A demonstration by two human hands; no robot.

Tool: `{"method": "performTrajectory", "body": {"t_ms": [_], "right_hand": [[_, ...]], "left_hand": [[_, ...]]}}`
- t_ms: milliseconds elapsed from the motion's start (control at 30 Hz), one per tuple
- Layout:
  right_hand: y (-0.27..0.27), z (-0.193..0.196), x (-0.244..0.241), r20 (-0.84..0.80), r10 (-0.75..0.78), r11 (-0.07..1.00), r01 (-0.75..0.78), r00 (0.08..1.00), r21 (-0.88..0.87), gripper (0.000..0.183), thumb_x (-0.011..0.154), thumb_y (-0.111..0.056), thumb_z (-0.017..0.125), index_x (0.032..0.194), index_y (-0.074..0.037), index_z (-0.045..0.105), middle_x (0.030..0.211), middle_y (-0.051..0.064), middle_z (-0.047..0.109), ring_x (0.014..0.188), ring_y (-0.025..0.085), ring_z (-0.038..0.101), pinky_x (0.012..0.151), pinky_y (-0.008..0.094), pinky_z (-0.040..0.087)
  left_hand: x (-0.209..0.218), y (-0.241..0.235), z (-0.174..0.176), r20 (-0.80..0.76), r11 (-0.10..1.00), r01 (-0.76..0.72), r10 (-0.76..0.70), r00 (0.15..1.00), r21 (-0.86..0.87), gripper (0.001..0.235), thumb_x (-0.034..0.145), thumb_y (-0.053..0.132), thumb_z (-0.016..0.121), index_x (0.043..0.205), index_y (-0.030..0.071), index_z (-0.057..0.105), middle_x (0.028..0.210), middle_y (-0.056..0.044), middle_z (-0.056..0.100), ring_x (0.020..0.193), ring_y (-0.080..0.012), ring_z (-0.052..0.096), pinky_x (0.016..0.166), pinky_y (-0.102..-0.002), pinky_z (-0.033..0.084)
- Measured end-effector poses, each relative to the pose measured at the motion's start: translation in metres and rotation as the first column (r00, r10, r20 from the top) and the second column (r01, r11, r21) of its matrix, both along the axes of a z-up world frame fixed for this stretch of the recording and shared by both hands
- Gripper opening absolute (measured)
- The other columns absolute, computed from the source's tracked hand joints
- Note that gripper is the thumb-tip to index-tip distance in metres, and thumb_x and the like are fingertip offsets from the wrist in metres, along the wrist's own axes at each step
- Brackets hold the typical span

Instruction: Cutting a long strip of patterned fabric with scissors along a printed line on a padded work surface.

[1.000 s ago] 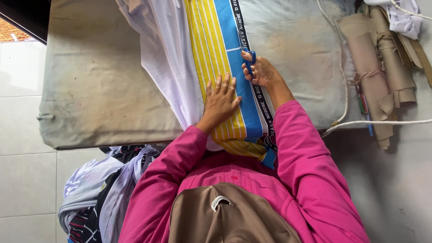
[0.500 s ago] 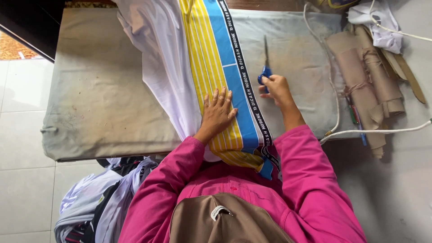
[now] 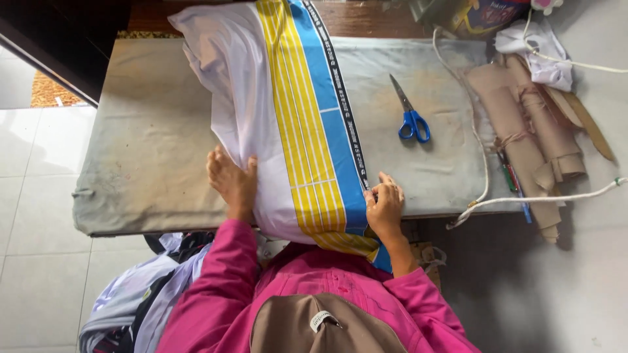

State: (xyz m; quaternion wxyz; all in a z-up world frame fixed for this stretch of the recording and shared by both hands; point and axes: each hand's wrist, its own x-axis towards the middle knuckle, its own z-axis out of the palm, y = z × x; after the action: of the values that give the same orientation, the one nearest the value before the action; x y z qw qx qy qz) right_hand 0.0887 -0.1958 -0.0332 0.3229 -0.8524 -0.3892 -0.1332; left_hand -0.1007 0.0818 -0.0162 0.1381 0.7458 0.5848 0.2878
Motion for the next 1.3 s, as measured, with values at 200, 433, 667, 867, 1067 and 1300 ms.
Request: {"method": "performTrajectory", "body": {"t_ms": [200,433,667,867,1067,1300], "right_hand": [[-0.007,0.016,-0.027,-0.364,-0.023,0.934,0.15,0.931,0.326,0.006,0.097,-0.016,0.045,0.096,-0.011,0.044,0.072,-0.001,0.067,0.068,0.017,0.065,0.066,0.029,0.048],[-0.044,0.008,-0.025,-0.718,0.128,0.705,0.446,0.684,0.551,0.013,0.1,-0.023,0.04,0.105,-0.013,0.036,0.041,0.004,0.037,0.027,0.013,0.035,0.027,0.02,0.026],[-0.14,0.002,-0.022,-0.731,-0.058,0.758,0.507,0.68,0.411,0.008,0.097,-0.017,0.053,0.097,-0.01,0.049,0.04,0.004,0.036,0.029,0.01,0.034,0.028,0.018,0.026],[-0.144,0.017,-0.041,-0.25,-0.307,0.915,0.357,0.918,0.186,0.014,0.084,-0.013,0.071,0.096,-0.011,0.064,0.085,0.005,0.059,0.078,0.023,0.059,0.074,0.03,0.047],[-0.054,-0.08,-0.073,-0.832,0.111,0.987,0.04,0.544,0.157,0.049,0.077,-0.029,0.071,0.12,-0.009,0.056,0.108,0.011,0.059,0.102,0.026,0.053,0.092,0.04,0.044],[-0.057,-0.031,-0.081,-0.833,0.137,0.933,0.212,0.536,0.289,0.01,0.085,-0.019,0.065,0.08,-0.01,0.065,0.065,-0.004,0.047,0.065,0.007,0.041,0.063,0.024,0.04]], "left_hand": [[-0.008,0.009,-0.023,0.218,0.987,0.142,-0.122,0.968,-0.077,0.016,0.094,0.031,0.049,0.096,0.016,0.049,0.081,-0.012,0.06,0.072,-0.0413,0.061,0.066,-0.054,0.045],[-0.041,-0.04,0.01,0.458,0.952,0.168,-0.033,0.888,-0.257,0.024,0.094,0.032,0.054,0.105,0.011,0.052,0.082,-0.014,0.067,0.076,-0.0349,0.066,0.064,-0.043,0.05],[-0.105,-0.094,0.027,0.153,0.857,0.166,-0.103,0.983,-0.488,0.037,0.086,0.05,0.057,0.107,0.019,0.056,0.079,-0.019,0.067,0.085,-0.0427,0.062,0.078,-0.051,0.047],[-0.111,-0.099,0.074,-0.041,0.939,0.31,-0.319,0.947,-0.151,0.018,0.085,0.031,0.063,0.095,0.016,0.065,0.08,-0.015,0.065,0.081,-0.038,0.062,0.072,-0.047,0.049],[0.01,-0.042,0.054,0.191,0.723,0.597,-0.678,0.71,0.348,0.018,0.086,0.009,0.065,0.103,0.012,0.066,0.097,-0.011,0.065,0.096,-0.0331,0.061,0.085,-0.04,0.048],[0.097,-0.021,0.017,-0.243,0.7,0.703,-0.709,0.662,-0.126,0.051,0.099,0.043,0.032,0.143,0.018,0.035,0.149,-0.014,0.028,0.139,-0.0348,0.022,0.109,-0.057,0.006]]}}
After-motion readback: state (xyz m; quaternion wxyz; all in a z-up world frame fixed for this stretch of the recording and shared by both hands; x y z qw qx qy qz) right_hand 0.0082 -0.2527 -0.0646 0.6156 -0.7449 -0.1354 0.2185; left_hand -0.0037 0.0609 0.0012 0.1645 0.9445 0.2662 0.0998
